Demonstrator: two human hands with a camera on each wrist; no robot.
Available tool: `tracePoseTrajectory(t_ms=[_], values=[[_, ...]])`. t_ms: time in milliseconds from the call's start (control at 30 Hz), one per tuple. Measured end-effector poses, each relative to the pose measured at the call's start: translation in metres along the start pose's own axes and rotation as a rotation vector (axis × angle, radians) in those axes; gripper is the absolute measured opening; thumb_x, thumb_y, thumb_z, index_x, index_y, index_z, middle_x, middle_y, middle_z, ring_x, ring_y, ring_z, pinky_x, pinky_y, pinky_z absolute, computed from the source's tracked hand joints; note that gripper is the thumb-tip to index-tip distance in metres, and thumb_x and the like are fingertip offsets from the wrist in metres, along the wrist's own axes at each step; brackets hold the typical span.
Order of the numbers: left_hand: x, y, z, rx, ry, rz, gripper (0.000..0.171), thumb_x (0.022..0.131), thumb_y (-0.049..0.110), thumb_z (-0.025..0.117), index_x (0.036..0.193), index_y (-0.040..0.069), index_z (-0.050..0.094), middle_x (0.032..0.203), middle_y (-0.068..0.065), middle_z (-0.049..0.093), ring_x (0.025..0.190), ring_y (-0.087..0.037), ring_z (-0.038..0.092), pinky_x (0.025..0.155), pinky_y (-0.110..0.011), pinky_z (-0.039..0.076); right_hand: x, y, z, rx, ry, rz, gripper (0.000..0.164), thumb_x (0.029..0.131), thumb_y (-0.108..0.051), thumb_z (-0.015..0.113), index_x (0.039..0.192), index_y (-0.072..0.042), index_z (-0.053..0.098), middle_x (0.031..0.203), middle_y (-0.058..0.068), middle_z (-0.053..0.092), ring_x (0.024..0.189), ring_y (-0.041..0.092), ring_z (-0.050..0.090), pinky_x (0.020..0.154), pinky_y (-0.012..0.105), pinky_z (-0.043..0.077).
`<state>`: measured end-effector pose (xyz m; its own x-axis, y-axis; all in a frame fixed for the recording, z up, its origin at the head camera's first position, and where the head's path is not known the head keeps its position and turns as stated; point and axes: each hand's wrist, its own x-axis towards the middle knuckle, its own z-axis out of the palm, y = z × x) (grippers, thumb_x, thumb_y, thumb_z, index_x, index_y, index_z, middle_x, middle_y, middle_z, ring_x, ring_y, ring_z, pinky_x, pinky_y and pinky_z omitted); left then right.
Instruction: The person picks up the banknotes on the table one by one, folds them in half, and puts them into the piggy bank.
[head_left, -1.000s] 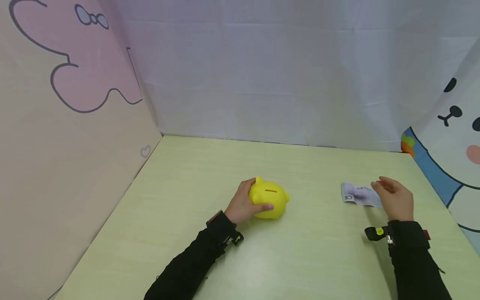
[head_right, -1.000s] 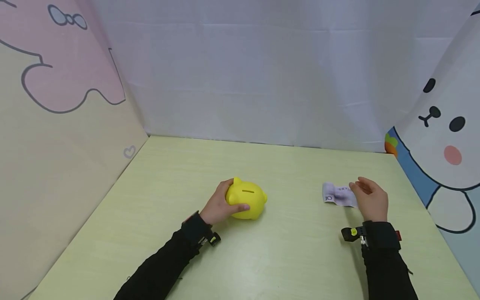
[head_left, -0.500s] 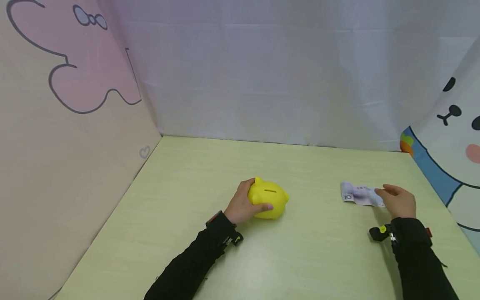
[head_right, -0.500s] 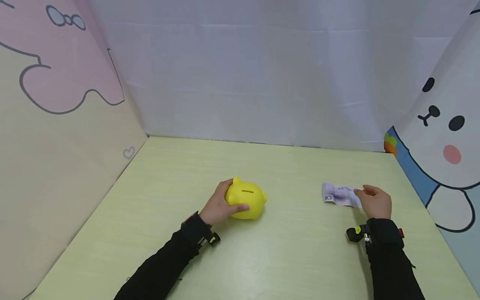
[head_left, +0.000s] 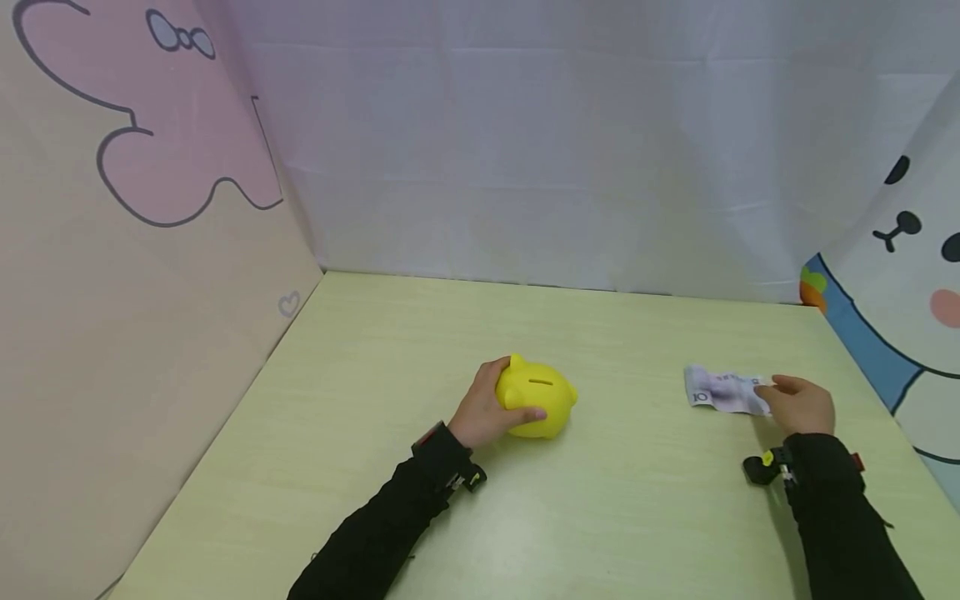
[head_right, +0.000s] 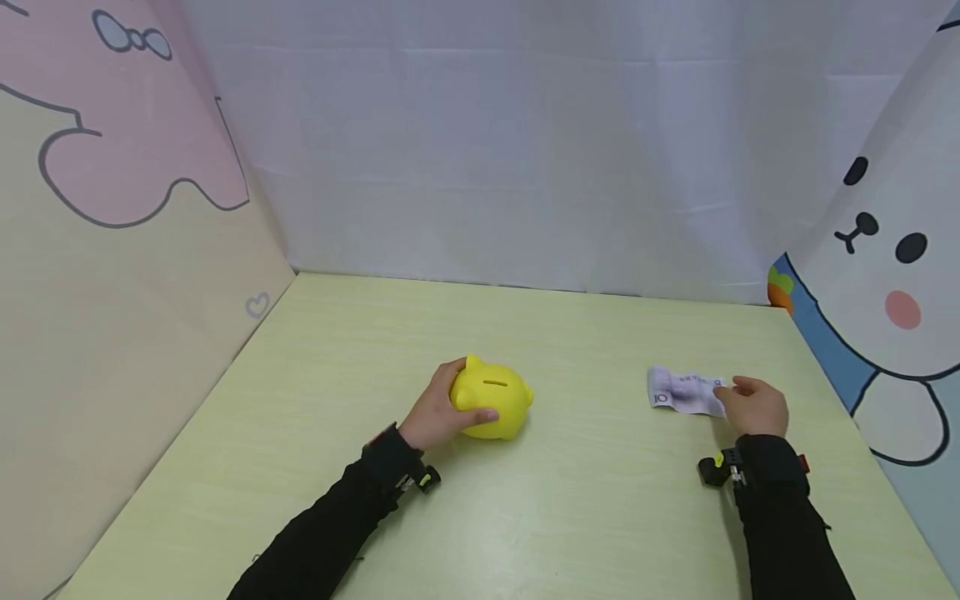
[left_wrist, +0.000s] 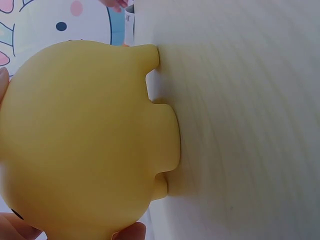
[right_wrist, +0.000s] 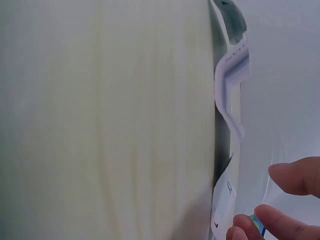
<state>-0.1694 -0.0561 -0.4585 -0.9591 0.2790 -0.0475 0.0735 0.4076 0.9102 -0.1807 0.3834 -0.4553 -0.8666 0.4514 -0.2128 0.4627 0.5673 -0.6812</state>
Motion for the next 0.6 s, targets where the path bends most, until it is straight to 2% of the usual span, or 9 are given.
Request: tracePoseTrajectory(t_ms=[133,267,600], values=[[-0.0003,0.0006,-0.0001,0.001,-0.001,-0.001,0.096,0.077,0.04,0.083,0.152,0.01,0.029,0.147,-0.011,0.036,0.111,-0.024,0.05,0.096,-0.038,0.046,0.0037,0.0009,-0.0023,-0.033,-0.01,0.047,0.061,0.101,-0.029,0.047,0.146,0.01,0.034,0.146,0.036,0.037,0.13,0.052,0.038,0.103,0.06,0.039],[-0.0009,0.0015,-0.0003,-0.002,-0.002,-0.001,0.096,0.077,0.039,0.083,0.152,0.01,0.029,0.147,-0.011,0.036,0.111,-0.024,0.05,0.096,-0.038,0.046,0.0051,0.0,-0.0044,-0.067,-0.044,0.066,0.061,0.1,-0.027,0.048,0.145,0.011,0.034,0.146,0.037,0.036,0.129,0.051,0.038,0.101,0.059,0.04],[-0.0012,0.0018,-0.0009,0.002,-0.001,0.006,0.096,0.078,0.039,0.082,0.152,0.008,0.028,0.147,-0.012,0.036,0.112,-0.025,0.051,0.096,-0.039,0.047,0.011,-0.0001,-0.0045,-0.175,-0.074,0.014,0.063,0.095,-0.02,0.055,0.144,0.012,0.033,0.142,0.041,0.035,0.124,0.055,0.042,0.097,0.059,0.043]])
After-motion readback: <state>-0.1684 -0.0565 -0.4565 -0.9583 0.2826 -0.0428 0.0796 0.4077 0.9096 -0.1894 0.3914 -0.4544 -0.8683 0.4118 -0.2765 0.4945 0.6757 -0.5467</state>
